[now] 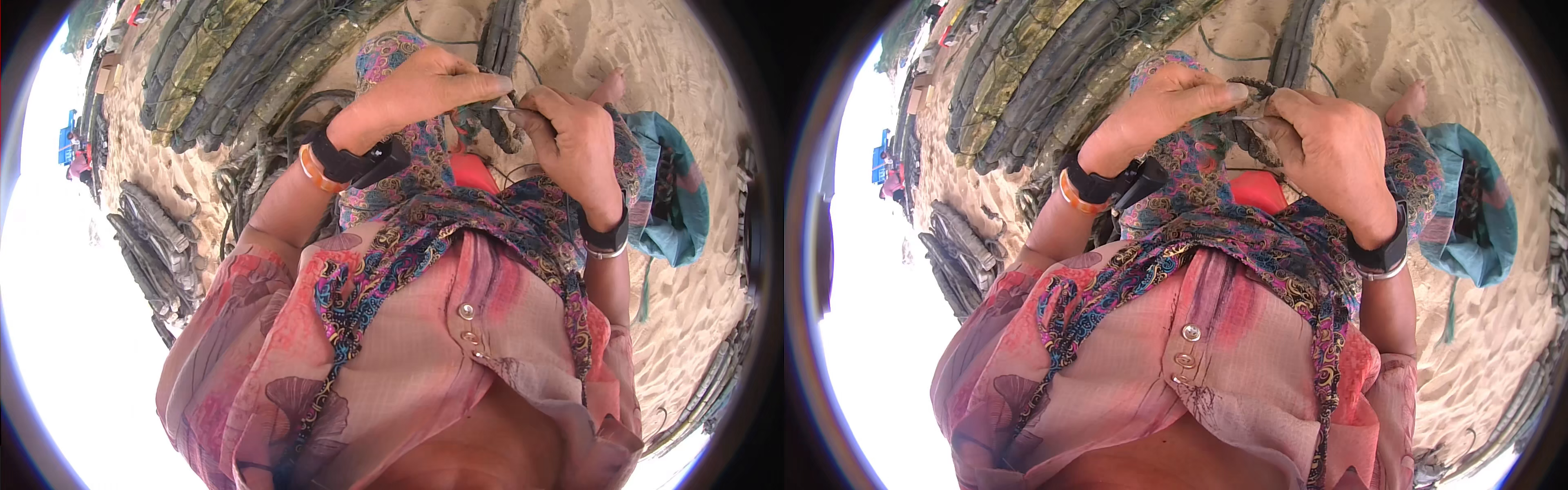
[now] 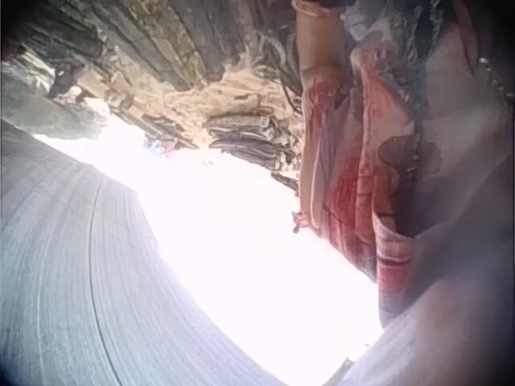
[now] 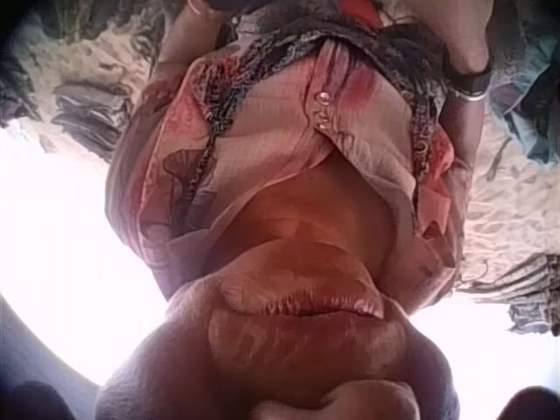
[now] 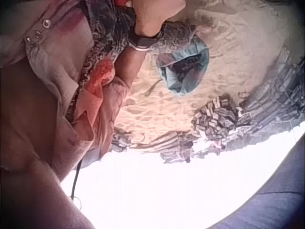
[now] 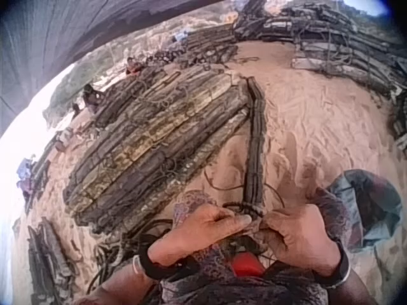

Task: Repairing a thick rope or fishing equipment by weaving cord through it using a net-repair needle.

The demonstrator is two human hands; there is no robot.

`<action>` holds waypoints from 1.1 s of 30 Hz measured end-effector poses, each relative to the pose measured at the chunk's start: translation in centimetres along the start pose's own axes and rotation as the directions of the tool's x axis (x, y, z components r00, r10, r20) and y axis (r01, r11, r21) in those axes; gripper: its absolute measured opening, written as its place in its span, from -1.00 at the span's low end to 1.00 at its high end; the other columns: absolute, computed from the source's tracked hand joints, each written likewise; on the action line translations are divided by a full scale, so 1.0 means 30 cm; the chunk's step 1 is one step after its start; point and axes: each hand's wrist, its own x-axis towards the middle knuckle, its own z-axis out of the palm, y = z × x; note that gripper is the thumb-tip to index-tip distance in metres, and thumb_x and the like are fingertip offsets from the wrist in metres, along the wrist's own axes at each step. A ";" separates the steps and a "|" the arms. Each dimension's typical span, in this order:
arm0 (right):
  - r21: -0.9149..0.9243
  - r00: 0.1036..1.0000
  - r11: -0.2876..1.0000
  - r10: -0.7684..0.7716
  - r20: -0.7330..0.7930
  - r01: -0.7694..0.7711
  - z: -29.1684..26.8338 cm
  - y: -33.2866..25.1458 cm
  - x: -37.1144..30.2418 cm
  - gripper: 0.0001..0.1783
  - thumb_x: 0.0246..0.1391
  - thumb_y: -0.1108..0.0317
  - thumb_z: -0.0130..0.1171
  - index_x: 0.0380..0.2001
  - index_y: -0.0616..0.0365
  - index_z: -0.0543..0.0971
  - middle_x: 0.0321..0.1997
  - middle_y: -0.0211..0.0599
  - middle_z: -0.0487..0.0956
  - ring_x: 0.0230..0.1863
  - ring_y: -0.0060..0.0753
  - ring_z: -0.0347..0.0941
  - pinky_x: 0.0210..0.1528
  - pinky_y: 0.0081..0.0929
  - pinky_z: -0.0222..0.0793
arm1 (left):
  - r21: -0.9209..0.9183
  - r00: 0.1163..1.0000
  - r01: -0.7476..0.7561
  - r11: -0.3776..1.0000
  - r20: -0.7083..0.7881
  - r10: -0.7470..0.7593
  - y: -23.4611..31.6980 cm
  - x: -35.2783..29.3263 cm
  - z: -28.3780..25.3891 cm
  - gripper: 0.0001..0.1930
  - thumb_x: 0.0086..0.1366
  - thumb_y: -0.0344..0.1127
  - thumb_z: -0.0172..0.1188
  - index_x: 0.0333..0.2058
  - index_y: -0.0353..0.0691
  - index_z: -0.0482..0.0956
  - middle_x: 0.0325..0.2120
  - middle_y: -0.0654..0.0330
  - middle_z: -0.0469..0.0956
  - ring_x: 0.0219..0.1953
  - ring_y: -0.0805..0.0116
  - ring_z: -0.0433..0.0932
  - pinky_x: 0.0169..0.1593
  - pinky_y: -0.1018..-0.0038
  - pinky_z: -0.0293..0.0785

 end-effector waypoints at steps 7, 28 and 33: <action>0.953 0.932 0.190 0.321 0.165 -0.234 0.163 -0.009 -0.008 -0.88 0.08 0.41 0.05 -0.49 0.21 0.49 -0.56 -0.56 0.46 -0.55 -0.80 0.28 -0.53 -0.75 0.21 | 0.047 0.787 -0.594 0.803 -0.173 0.592 -0.069 -0.006 -0.008 -0.71 0.04 -0.46 0.19 -0.21 -0.20 0.43 -0.38 0.12 0.51 -0.37 0.37 0.47 -0.31 0.50 0.39; 0.269 0.957 0.952 0.206 -0.203 -0.148 -0.070 0.125 -0.005 -0.96 -0.10 0.48 0.17 -0.52 0.20 0.52 -0.62 -0.39 0.43 -0.62 -0.60 0.28 -0.48 -0.68 0.16 | -0.525 0.879 -0.384 0.760 -0.460 0.126 0.008 -0.003 0.035 -0.72 0.16 -0.20 0.03 -0.44 -0.35 0.54 -0.61 0.33 0.45 -0.65 0.61 0.34 -0.61 0.66 0.22; 0.114 0.951 0.985 0.156 -0.268 -0.130 -0.045 0.006 -0.008 -0.94 -0.16 0.42 0.22 -0.53 0.13 0.55 -0.53 -0.37 0.51 -0.57 -0.33 0.42 -0.43 -0.53 0.28 | -0.539 0.893 -0.311 0.783 -0.448 0.046 0.019 0.017 0.075 -0.73 0.17 -0.21 0.03 -0.45 -0.33 0.55 -0.68 0.39 0.39 -0.69 0.64 0.27 -0.63 0.65 0.17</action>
